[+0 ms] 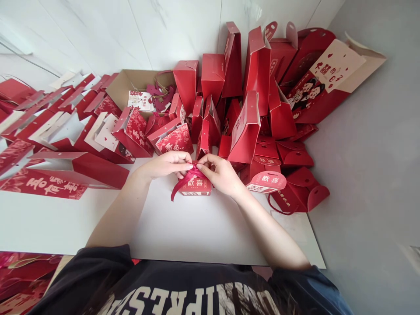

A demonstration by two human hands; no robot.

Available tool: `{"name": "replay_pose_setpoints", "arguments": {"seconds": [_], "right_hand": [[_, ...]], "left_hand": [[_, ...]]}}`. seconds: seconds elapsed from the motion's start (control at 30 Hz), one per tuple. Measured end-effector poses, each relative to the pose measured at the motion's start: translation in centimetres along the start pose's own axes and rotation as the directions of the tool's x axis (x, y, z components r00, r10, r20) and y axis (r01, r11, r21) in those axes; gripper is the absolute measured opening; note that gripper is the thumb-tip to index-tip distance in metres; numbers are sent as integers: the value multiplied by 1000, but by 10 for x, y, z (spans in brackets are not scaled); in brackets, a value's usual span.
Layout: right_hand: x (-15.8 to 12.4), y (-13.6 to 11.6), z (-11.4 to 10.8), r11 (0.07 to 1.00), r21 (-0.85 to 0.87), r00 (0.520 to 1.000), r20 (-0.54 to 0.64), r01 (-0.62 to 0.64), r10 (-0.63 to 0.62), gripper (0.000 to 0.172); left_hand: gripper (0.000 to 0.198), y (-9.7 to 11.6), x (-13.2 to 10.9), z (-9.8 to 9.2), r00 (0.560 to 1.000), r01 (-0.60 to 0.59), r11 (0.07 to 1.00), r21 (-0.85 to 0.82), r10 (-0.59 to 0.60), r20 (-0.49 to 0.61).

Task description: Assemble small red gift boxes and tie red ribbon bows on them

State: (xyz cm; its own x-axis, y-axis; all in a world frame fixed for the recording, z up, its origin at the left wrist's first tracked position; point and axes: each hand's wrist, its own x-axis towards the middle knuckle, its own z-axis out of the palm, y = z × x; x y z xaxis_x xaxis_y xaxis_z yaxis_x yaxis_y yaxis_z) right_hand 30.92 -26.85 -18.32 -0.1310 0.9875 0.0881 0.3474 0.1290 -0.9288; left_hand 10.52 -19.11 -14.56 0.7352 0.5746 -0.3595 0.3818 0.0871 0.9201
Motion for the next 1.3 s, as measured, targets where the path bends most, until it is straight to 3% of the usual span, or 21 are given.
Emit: {"name": "replay_pose_setpoints", "arguments": {"seconds": [0.17,0.57,1.03,1.3], "right_hand": [[-1,-2,1,993,-41,993,-24,112,-113,14],[0,-1,2,999,-42,999,1,32,-32,12],[-2,-4,11,982,-122,990,-2,141,-142,6],[-3,-3,14,980,-148,990,-35,130,-137,2]], "left_hand": [[26,-1,0,-2,999,-27,1000,2,27,21],[21,-7,1,-6,995,-45,998,47,40,95],[34,-6,1,-2,999,-8,999,43,6,45],[34,-6,-2,-2,995,-93,988,126,87,53]]}}
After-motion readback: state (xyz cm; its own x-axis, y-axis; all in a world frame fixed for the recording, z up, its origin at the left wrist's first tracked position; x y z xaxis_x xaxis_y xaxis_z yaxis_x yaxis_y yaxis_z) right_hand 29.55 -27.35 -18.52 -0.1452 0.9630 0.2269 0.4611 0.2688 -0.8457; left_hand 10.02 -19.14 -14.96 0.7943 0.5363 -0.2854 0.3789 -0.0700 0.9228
